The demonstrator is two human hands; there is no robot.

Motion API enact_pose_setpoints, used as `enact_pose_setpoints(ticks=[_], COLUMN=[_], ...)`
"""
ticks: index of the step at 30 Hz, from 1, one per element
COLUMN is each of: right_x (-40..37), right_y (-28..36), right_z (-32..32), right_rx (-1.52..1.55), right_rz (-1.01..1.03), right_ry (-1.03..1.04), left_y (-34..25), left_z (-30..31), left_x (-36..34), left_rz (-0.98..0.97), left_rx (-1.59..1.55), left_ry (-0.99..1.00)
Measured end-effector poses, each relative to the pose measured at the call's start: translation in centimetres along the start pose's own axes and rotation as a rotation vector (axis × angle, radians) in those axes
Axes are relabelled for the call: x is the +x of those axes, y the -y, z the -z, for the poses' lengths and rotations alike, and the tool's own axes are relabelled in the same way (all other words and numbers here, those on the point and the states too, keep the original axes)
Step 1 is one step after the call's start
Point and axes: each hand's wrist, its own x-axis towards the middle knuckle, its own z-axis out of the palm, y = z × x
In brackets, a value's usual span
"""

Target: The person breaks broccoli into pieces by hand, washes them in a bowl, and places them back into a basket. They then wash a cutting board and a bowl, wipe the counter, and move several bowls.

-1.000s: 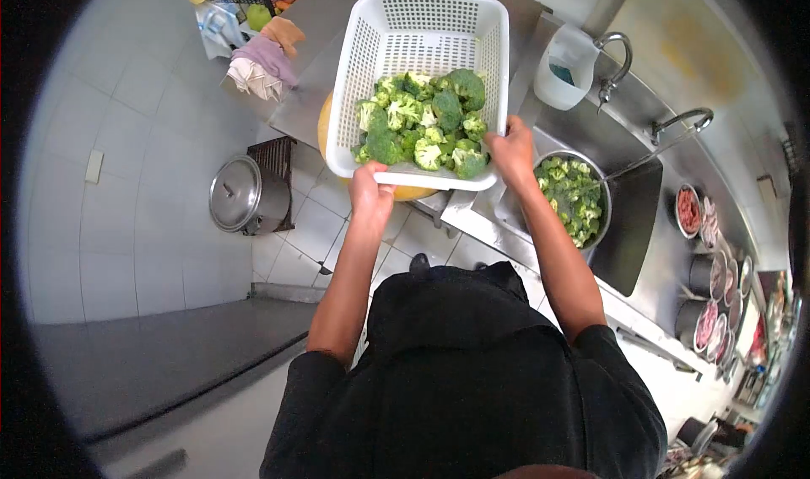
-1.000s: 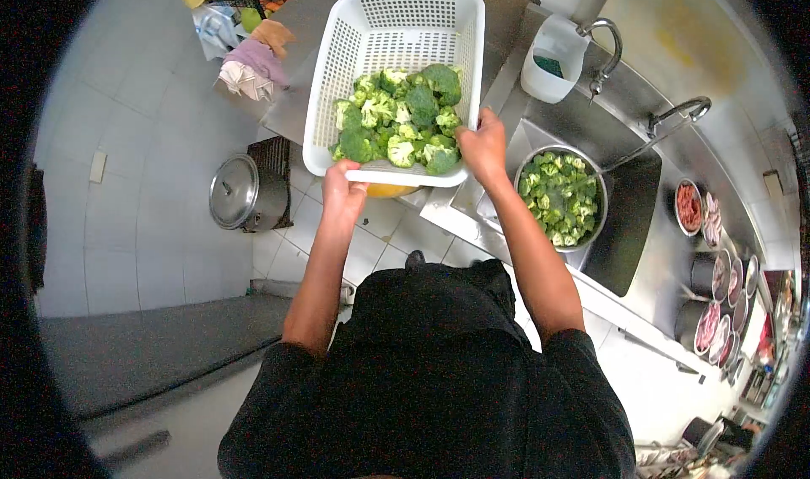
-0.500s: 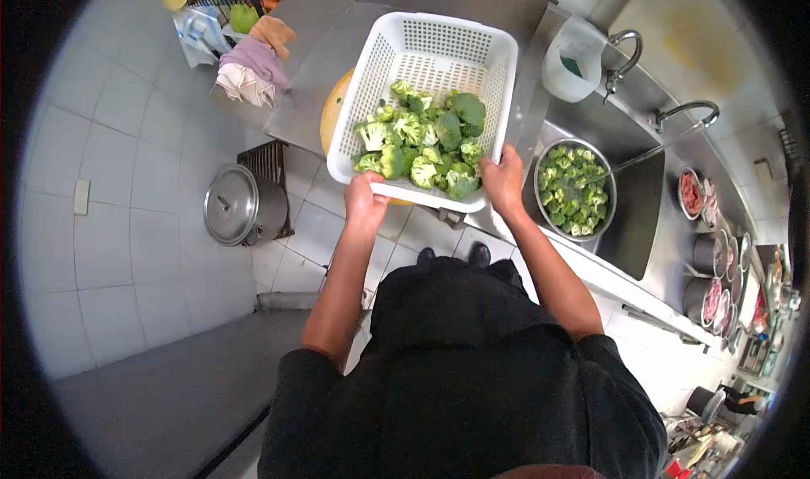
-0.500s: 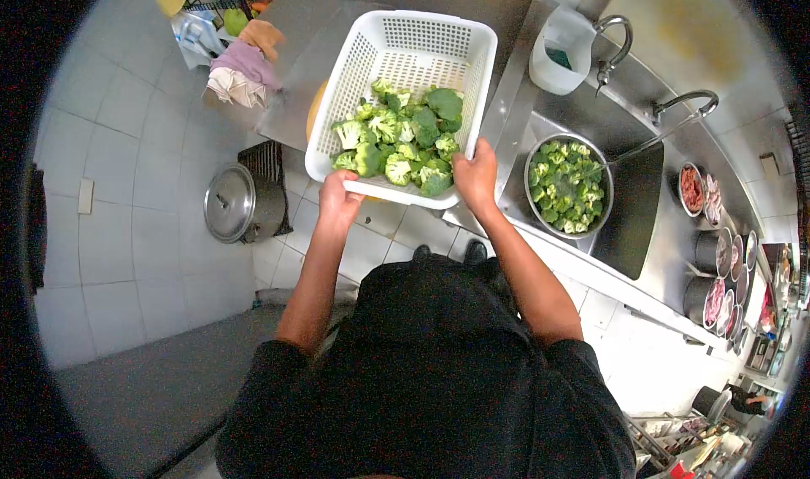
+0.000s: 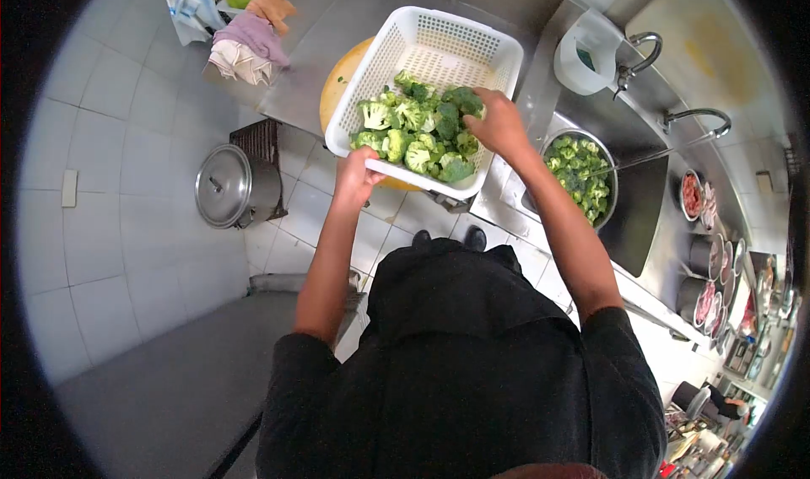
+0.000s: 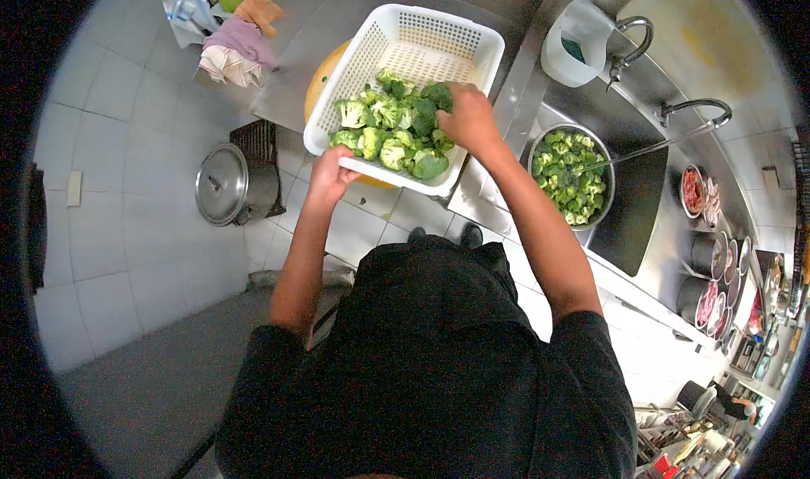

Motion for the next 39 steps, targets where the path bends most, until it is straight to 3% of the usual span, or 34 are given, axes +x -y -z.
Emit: enact_pose_setpoints(ticks=[2,5,8,9,12,15,19,22,24,29,35,39], right_x=[2.6,5.9,7.4,7.4,7.2,5.7,3.9,2.8,2.3,1.5,1.7,2.5], right_y=[-1.1,-3.2,-3.3,-2.9,-2.1,1.5,4.1,4.1,3.6,3.2,4.7,4.8], right_z=[-1.6,-4.0,-3.4,-2.3,0.6,3.2,4.2,3.6,3.3,2.9,3.7,4.0], right_rx=[-0.106,-0.193,-0.126,-0.127,0.422,0.982,1.079,1.005,1.019,1.103,1.149,1.268], right_rz=[-0.023,-0.165,-0.091,-0.108,-0.283,-0.452,-0.411,-0.344,-0.353,-0.432,-0.527,-0.547], right_ry=[0.118,0.367,0.364,0.328,0.364,0.571,0.622,0.537,0.502,0.444,0.498,0.565], left_y=[-0.5,-0.7,-0.3,-0.8,-2.9,-4.9,-4.9,-4.3,-4.3,-2.2,-1.9,-3.4], left_z=[0.1,-0.9,-0.7,-0.7,-2.8,-8.0,-11.9,-12.5,-12.6,-11.9,-11.1,-10.7], left_x=[-0.9,-3.7,-5.4,-6.3,-8.2,-8.9,-6.3,-4.8,-5.4,-3.8,-3.6,-4.0], left_rz=[0.036,-0.197,-0.656,-0.817,-0.979,-0.879,-0.659,-0.569,-0.467,-0.423,-0.347,-0.150], left_rx=[0.098,0.151,0.266,0.491,0.482,0.474,0.471,0.430,0.386,0.221,0.093,-0.035], left_ry=[0.004,-0.079,-0.410,-0.529,-0.218,0.091,0.296,0.501,0.491,0.470,0.400,0.350])
